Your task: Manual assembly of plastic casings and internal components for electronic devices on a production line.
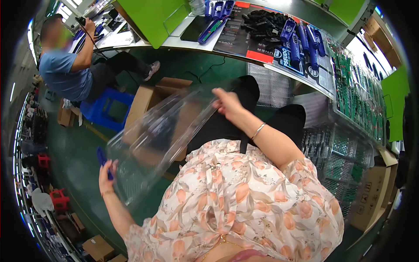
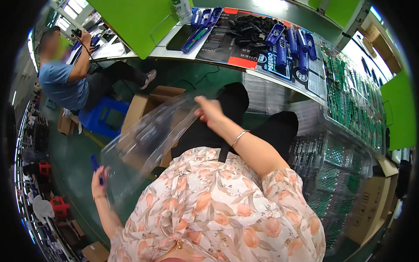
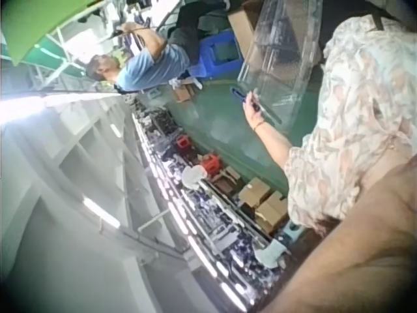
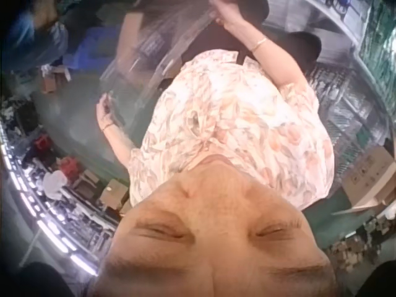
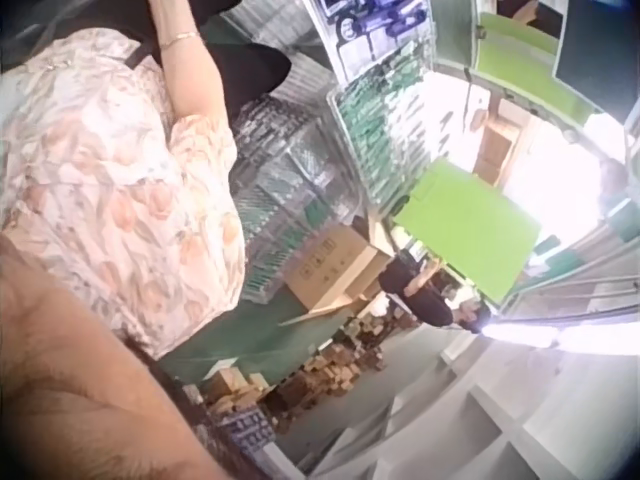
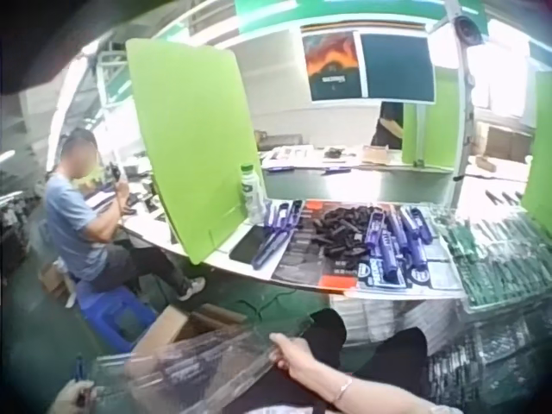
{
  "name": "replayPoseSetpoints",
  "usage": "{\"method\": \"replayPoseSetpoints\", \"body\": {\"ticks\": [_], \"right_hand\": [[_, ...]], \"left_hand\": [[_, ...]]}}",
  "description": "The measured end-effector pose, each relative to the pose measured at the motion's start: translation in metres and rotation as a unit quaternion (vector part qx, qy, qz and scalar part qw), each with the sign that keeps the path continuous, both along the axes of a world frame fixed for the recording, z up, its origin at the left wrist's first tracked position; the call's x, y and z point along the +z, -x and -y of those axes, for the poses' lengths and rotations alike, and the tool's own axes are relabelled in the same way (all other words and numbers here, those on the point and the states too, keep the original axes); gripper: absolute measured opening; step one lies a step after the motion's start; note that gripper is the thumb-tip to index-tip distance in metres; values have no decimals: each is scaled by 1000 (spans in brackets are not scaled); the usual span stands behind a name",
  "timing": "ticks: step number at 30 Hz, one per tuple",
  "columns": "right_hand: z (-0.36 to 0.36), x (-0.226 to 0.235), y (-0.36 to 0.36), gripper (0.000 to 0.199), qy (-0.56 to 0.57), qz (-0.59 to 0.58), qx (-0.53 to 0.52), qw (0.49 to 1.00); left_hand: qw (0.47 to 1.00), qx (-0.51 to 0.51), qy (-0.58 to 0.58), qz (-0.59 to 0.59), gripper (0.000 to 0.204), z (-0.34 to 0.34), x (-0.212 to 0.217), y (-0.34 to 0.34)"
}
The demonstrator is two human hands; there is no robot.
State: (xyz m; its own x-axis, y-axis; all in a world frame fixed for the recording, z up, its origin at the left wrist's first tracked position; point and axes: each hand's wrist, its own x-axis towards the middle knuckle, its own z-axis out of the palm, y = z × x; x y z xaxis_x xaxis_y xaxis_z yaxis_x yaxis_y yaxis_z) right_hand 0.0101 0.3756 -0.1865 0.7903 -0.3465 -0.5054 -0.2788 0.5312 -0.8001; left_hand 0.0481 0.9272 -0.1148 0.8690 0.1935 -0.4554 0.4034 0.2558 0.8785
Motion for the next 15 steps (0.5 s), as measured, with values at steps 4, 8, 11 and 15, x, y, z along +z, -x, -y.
{"method": "replayPoseSetpoints", "body": {"ticks": [4, 8, 11, 15], "right_hand": [[82, -16, 7, 30, -18, 13, -185, 983], [165, -48, 34, 28, -35, -27, -284, 958], [161, -59, 46, 42, -98, 0, -332, 938], [136, -29, 64, 35, -195, 46, -315, 928]], "left_hand": [[981, -185, 41, -30, 10, 73, -47, -117], [967, -244, 65, -40, 8, 257, -64, -148], [965, -241, 103, -29, 8, 379, -85, -126], [974, -181, 128, 37, 16, 503, -104, -91]]}}
